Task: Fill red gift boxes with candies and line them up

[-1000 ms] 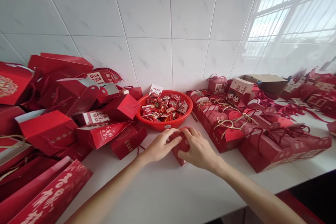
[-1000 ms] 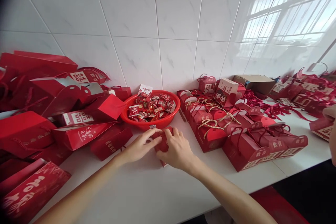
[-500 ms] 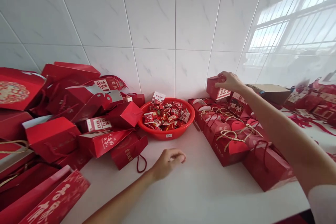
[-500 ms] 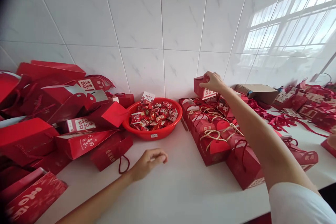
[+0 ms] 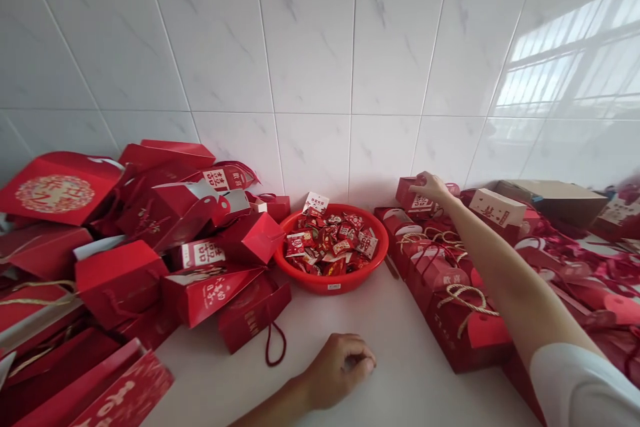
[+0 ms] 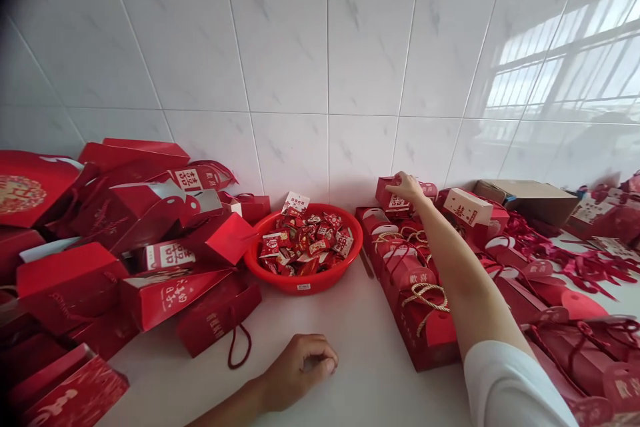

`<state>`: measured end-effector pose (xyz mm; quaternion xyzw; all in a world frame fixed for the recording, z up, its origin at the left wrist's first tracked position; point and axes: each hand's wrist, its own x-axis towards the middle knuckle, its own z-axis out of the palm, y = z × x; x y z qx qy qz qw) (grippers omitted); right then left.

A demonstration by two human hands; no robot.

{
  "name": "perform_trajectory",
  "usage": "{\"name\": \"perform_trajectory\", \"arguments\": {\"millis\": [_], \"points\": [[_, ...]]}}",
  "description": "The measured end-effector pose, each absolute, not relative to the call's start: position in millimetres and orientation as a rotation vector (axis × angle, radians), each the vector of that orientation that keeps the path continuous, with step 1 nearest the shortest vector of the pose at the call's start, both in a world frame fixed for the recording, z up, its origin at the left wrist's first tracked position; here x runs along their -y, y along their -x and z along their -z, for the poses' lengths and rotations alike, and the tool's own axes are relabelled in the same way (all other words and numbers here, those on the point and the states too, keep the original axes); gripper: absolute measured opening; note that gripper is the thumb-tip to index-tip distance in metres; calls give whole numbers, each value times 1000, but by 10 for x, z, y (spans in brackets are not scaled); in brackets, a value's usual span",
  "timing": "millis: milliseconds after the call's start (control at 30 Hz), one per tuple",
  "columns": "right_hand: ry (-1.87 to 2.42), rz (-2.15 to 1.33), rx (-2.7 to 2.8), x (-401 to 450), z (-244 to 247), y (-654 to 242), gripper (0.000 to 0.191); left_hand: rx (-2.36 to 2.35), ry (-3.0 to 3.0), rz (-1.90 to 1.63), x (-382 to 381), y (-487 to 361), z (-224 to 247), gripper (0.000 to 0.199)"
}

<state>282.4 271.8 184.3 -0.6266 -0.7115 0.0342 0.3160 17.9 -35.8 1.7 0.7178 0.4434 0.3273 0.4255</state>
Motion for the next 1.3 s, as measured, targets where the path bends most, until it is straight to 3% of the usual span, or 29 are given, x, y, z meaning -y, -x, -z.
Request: {"name": "perform_trajectory", "arguments": {"millis": [467,733,967,1167,1300], "points": [[1774,54,1984,-3046,-1500,-2870,64,-1107,-1794,-823,340,-189,18,19],[1786,109,2119,-3097,-1386,-2785,57,-1090,-1790,-815,352,-184,-2,18],[1672,100,2042,-3028,-1291,-2660,75,-1065,-1791,-854,341,-194,27,18],[1206,88,1876,-2707,-1697,-2132,65,-1094,-1831,-810,330,-185,18,20],[831,-253,1811,-2109,-1891,-1601,45,-1097,-1879,-729,348,-176,-96,16]]}}
